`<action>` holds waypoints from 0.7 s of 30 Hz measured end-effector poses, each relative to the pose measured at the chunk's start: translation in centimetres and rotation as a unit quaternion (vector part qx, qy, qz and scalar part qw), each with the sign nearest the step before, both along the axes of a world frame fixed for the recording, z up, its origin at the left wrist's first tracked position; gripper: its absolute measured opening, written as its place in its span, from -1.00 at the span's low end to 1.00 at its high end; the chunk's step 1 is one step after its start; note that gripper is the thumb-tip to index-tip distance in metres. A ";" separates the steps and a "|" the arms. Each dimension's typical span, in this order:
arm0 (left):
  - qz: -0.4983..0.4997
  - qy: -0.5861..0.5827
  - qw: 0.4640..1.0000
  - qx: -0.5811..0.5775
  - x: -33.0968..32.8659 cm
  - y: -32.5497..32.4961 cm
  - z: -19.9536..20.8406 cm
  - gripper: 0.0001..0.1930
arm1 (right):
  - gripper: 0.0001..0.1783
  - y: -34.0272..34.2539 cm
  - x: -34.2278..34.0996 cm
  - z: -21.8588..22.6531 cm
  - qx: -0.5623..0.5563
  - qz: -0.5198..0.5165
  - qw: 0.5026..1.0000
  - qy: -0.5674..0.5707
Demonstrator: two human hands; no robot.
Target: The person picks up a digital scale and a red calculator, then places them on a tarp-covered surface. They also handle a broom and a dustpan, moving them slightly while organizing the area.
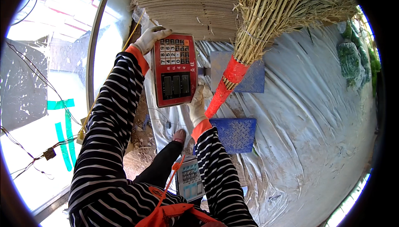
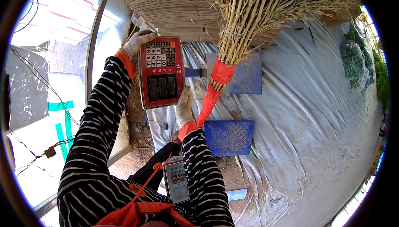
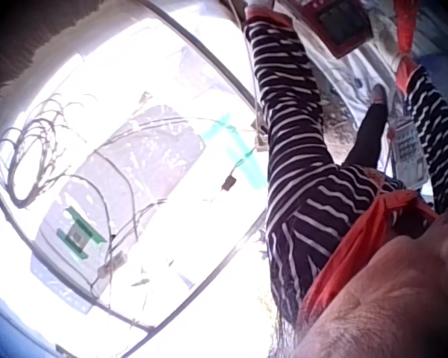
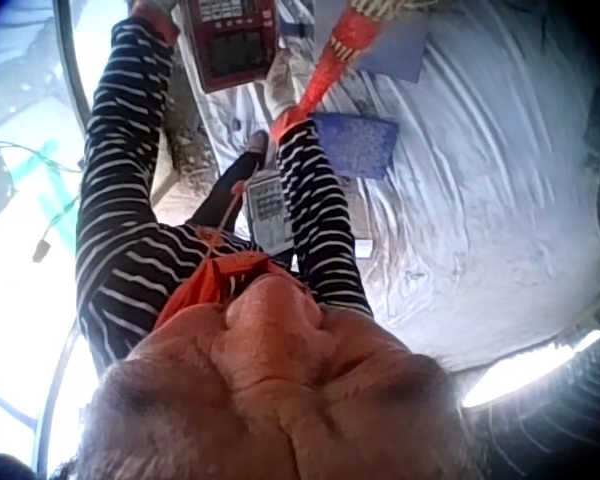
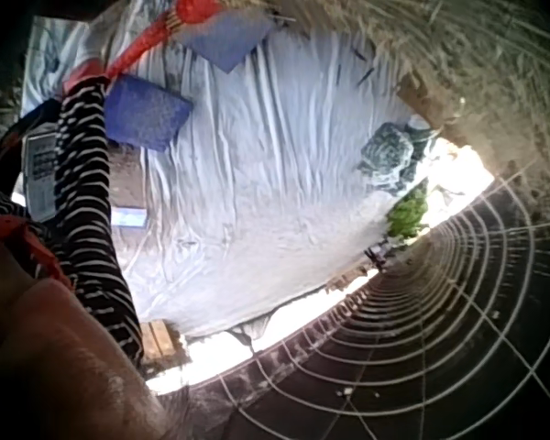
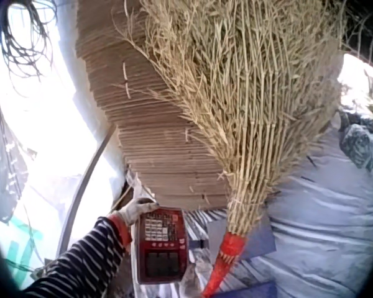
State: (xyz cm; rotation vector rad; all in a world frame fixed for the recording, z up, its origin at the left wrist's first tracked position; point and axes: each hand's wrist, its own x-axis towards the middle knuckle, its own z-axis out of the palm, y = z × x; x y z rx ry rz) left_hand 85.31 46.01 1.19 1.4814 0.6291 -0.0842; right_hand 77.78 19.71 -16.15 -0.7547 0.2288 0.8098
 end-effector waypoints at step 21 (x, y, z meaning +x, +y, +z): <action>0.027 0.003 0.999 0.019 0.9 0.0 -0.1 -0.50 | -0.19 0.6 -0.4 -1.9 -0.053 -0.054 0.997 -0.033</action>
